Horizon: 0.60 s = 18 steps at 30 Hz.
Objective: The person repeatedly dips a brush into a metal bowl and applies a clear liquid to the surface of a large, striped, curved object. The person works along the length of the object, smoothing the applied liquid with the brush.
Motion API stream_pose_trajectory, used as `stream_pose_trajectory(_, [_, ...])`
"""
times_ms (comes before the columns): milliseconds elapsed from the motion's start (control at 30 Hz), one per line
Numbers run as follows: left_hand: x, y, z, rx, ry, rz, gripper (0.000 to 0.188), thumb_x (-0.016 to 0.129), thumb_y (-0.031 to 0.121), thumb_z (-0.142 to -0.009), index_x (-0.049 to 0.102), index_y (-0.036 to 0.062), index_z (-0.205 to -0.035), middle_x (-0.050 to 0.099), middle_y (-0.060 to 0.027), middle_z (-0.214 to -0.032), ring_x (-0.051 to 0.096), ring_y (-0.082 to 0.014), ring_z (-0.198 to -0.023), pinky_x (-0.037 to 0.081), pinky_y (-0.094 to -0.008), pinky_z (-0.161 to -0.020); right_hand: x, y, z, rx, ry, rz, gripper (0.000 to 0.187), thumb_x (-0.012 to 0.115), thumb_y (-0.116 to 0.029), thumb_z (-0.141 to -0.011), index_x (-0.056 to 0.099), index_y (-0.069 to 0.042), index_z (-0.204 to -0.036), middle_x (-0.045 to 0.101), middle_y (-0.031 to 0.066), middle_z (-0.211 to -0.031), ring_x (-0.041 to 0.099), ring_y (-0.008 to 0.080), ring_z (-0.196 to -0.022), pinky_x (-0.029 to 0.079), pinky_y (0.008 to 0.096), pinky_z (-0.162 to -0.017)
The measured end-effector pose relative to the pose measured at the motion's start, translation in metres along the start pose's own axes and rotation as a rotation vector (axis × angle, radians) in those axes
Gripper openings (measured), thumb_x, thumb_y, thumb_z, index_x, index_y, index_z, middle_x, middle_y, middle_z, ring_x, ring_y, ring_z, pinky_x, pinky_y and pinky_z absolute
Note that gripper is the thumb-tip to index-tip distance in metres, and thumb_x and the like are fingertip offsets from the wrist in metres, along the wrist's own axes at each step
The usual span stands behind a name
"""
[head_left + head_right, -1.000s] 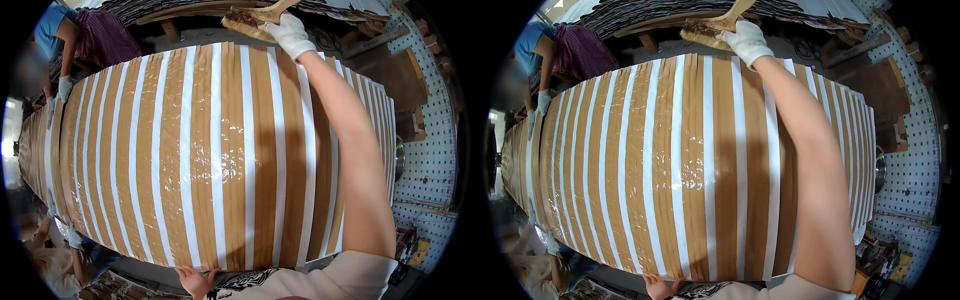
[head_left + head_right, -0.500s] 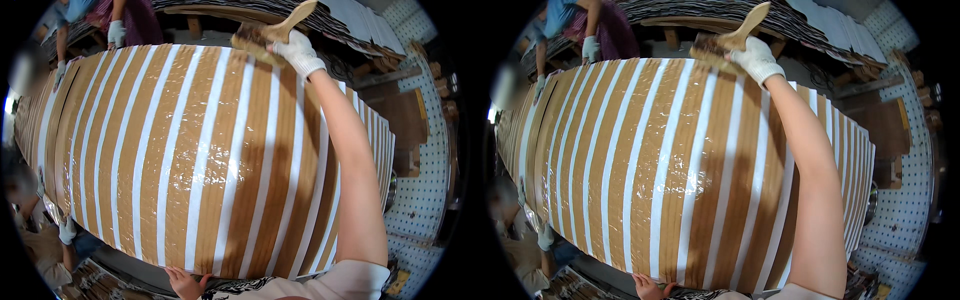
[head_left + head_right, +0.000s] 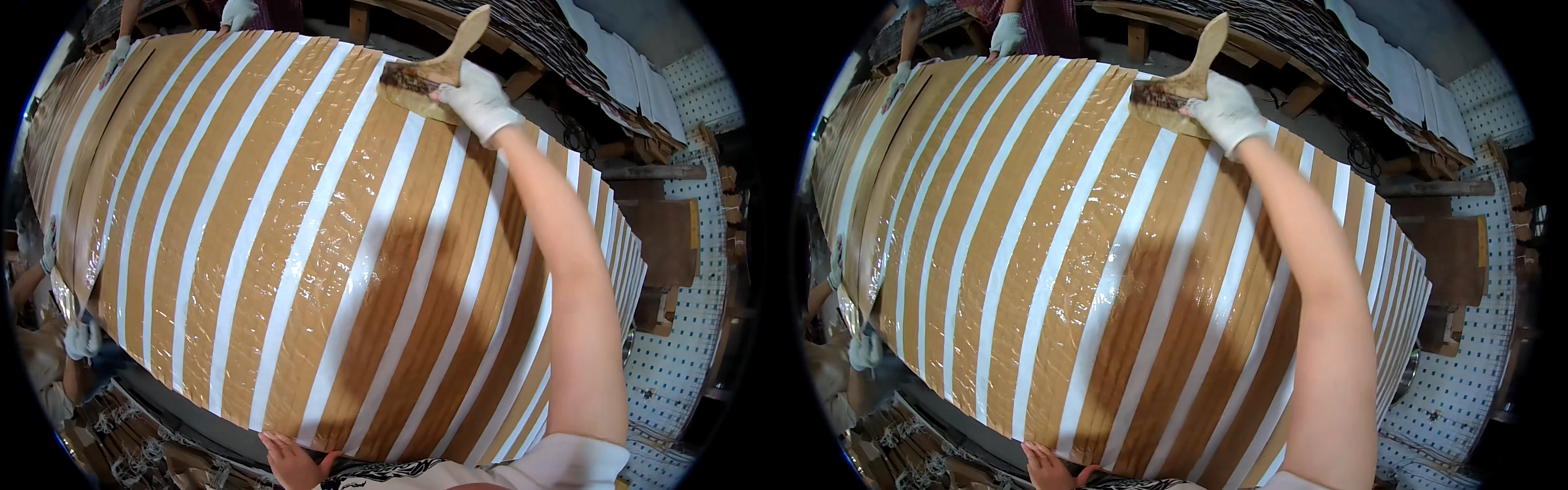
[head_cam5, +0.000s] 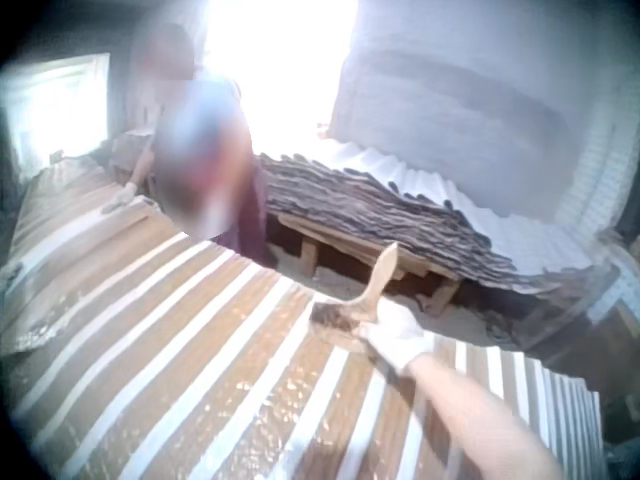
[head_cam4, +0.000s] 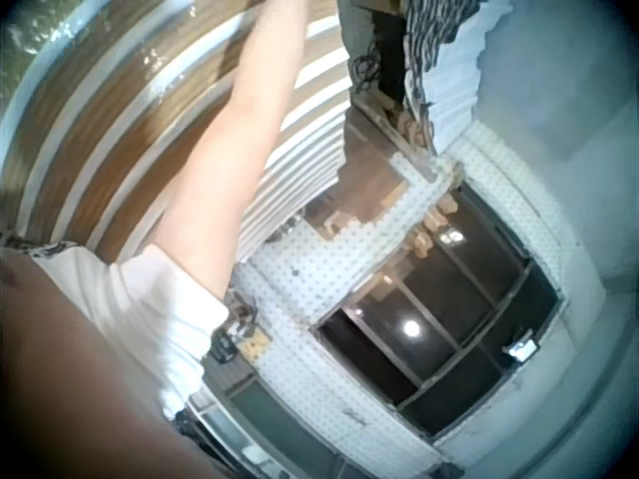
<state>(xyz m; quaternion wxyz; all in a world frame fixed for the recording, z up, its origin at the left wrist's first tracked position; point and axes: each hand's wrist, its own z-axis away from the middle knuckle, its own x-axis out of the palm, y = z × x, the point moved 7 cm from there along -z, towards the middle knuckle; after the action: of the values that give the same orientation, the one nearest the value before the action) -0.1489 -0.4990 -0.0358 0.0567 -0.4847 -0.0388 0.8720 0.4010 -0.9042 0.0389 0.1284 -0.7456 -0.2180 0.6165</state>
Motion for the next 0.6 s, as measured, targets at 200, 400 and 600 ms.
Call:
stream_pose_trajectory(200, [0.08, -0.03, 0.012, -0.142, 0.011, 0.299, 0.11, 0.048, 0.079, -0.081, 0.051, -0.0206, -0.126, 0.049, -0.0358, -0.135, 0.039, -0.0474, -0.133, 0.021, -0.0519, -0.118, -0.029, -0.024, -0.037, 0.112, 0.241, 0.28, 0.043, 0.073, -0.034, -0.082, 0.065, -0.012, -0.118, 0.069, 0.0175, -0.111, 0.063, 0.0358, -0.109, 0.049, 0.0432, -0.095])
stream_pose_trajectory(400, [-0.019, -0.004, 0.001, -0.055, 0.045, 0.183, 0.123, 0.069, 0.076, -0.066, 0.041, -0.0254, -0.131, 0.039, -0.0465, -0.138, 0.034, -0.0533, -0.137, 0.038, -0.0503, -0.105, 0.003, -0.006, -0.012, 0.26, 0.118, 0.22, 0.046, 0.076, -0.034, -0.081, 0.064, -0.006, -0.115, 0.069, 0.0192, -0.112, 0.064, 0.0355, -0.109, 0.05, 0.0419, -0.094])
stream_pose_trajectory(600, [-0.018, -0.004, 0.009, 0.026, 0.21, 0.196, 0.117, 0.074, 0.069, -0.067, 0.042, -0.0237, -0.131, 0.039, -0.0452, -0.138, 0.033, -0.0555, -0.137, 0.04, -0.0526, -0.102, 0.026, -0.084, 0.084, 0.073, 0.05, 0.139, 0.029, 0.066, -0.028, -0.086, 0.062, -0.007, -0.106, 0.068, 0.0173, -0.103, 0.064, 0.0361, -0.1, 0.05, 0.0434, -0.087])
